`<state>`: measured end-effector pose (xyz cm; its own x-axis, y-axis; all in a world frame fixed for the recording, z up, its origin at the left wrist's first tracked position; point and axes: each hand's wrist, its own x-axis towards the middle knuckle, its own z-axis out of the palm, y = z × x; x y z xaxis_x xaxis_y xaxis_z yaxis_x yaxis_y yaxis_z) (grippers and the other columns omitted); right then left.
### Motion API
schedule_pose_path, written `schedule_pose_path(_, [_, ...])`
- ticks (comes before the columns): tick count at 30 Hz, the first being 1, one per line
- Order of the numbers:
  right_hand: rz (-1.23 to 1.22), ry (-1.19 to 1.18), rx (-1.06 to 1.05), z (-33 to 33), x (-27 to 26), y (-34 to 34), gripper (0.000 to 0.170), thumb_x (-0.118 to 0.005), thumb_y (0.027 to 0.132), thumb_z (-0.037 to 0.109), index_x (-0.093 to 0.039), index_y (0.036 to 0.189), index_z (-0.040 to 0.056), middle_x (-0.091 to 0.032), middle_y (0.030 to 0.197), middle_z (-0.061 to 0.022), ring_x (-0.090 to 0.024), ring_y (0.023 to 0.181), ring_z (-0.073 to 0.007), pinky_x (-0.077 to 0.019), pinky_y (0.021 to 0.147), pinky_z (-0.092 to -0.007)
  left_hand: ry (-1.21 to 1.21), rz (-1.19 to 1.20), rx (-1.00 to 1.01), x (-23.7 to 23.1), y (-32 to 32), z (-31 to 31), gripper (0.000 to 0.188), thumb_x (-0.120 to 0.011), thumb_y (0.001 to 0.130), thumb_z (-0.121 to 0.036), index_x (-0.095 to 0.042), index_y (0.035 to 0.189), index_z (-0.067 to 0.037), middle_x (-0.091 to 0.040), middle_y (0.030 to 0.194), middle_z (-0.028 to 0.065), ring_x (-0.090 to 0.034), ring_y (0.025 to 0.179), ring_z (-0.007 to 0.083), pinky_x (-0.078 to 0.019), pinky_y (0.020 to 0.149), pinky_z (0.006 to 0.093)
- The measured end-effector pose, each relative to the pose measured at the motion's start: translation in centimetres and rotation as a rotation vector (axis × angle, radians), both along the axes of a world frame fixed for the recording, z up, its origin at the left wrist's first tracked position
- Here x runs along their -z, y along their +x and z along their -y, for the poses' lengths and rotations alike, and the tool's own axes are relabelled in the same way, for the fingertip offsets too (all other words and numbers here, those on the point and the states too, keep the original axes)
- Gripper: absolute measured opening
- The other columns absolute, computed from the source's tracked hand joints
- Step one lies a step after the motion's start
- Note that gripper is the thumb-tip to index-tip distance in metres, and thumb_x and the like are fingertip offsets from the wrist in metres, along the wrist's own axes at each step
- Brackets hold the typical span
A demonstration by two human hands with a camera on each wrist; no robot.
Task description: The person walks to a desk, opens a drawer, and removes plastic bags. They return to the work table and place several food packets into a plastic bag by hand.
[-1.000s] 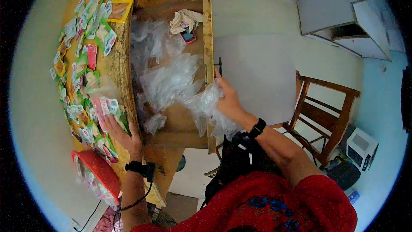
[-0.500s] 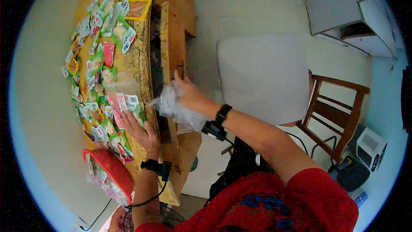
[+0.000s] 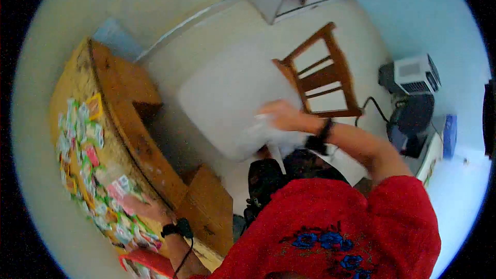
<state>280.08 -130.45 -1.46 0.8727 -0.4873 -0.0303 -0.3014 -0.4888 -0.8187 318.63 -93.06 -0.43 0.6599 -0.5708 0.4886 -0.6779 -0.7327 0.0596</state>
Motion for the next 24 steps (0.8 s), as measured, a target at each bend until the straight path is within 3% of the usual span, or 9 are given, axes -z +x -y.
schedule_pose_path(3, [-0.021,-0.391,0.442,1.1,-5.5,-20.8,0.037,-0.055,0.065,-0.005,-0.062,0.101,0.0019,-0.063,0.095,-0.0155,-0.062,0.086,-0.0289,-0.0487,0.076,-0.0360,0.123,0.002,-0.154,0.3,-0.3,0.0,0.060,-0.037,0.097,-0.042,-0.030,0.141,-0.002,-0.023,0.150,0.0149,-0.024,0.137,0.0327,-0.0171,0.111,0.0476])
schedule_pose_path(4, [-0.211,-0.319,0.642,-0.2,-14.2,-21.3,0.034,-0.055,0.068,-0.006,-0.062,0.101,0.0010,-0.064,0.096,-0.0135,-0.062,0.086,-0.0247,-0.0485,0.077,-0.0340,0.211,0.027,-0.235,0.1,-0.8,-0.2,0.061,-0.037,0.097,-0.044,-0.031,0.141,-0.003,-0.023,0.150,0.0139,-0.025,0.136,0.0327,-0.0186,0.110,0.0483])
schedule_pose_path(8, [-0.037,-0.090,1.438,-4.4,-15.0,-39.1,0.025,-0.051,0.080,0.001,-0.061,0.104,0.0000,-0.062,0.090,0.0014,-0.054,0.079,-0.0086,-0.0444,0.070,-0.0234,0.229,-0.058,-0.372,-3.4,-3.4,2.5,0.062,-0.036,0.097,-0.047,-0.031,0.142,-0.005,-0.025,0.150,0.0123,-0.027,0.135,0.0320,-0.0223,0.108,0.0490])
schedule_pose_path(12, [-0.509,-0.145,2.122,-13.7,-10.6,-54.5,0.030,-0.053,0.081,0.008,-0.060,0.109,-0.0011,-0.062,0.084,-0.0037,-0.055,0.073,-0.0149,-0.0468,0.066,-0.0293,0.258,0.047,-0.440,-3.1,-3.0,1.4,0.064,-0.036,0.096,-0.049,-0.028,0.143,-0.007,-0.028,0.148,0.0128,-0.030,0.134,0.0323,-0.0271,0.106,0.0488])
schedule_pose_path(14, [-1.777,-0.312,1.005,-22.8,-4.4,-67.9,0.015,-0.050,0.084,0.013,-0.062,0.088,0.0055,-0.063,0.081,-0.0094,-0.061,0.075,-0.0263,-0.0493,0.068,-0.0366,0.192,0.186,-0.306,-2.3,-2.9,2.8,0.065,-0.036,0.096,-0.050,-0.027,0.144,-0.007,-0.029,0.147,0.0141,-0.030,0.133,0.0331,-0.0292,0.105,0.0477])
schedule_pose_path(15, [-1.800,-0.352,1.086,-26.4,-1.2,-71.6,0.011,-0.061,0.077,0.020,-0.066,0.072,0.0110,-0.066,0.075,-0.0072,-0.065,0.075,-0.0269,-0.0520,0.064,-0.0390,0.128,0.246,-0.174,-2.4,-3.8,4.1,0.065,-0.035,0.096,-0.050,-0.027,0.143,-0.006,-0.029,0.146,0.0149,-0.030,0.133,0.0336,-0.0299,0.105,0.0470])
schedule_pose_path(18, [-1.713,-0.069,1.450,-32.9,-1.8,-73.5,0.006,-0.057,0.075,0.011,-0.063,0.077,0.0110,-0.063,0.082,-0.0103,-0.061,0.082,-0.0330,-0.0497,0.065,-0.0435,0.040,0.120,0.043,-1.1,-8.5,9.5,0.062,-0.037,0.097,-0.046,-0.028,0.142,-0.005,-0.028,0.146,0.0178,-0.029,0.133,0.0350,-0.0296,0.106,0.0461])
schedule_pose_path(22, [-1.811,0.238,1.285,-35.8,-3.0,-75.1,0.017,-0.069,0.067,0.015,-0.066,0.082,0.0103,-0.066,0.089,-0.0131,-0.064,0.085,-0.0333,-0.0534,0.065,-0.0419,-0.065,-0.246,0.233,-1.3,-19.2,18.7,0.060,-0.040,0.097,-0.042,-0.028,0.142,-0.003,-0.023,0.147,0.0211,-0.024,0.135,0.0359,-0.0267,0.107,0.0469])
schedule_pose_path(24, [-1.718,0.199,1.501,-41.0,4.4,-82.4,0.015,-0.067,0.069,0.016,-0.065,0.082,0.0094,-0.067,0.087,-0.0134,-0.064,0.081,-0.0346,-0.0534,0.065,-0.0428,-0.118,-0.445,0.377,-3.6,-27.5,25.4,0.061,-0.042,0.097,-0.041,-0.027,0.142,-0.003,-0.019,0.148,0.0222,-0.021,0.136,0.0360,-0.0248,0.108,0.0478])
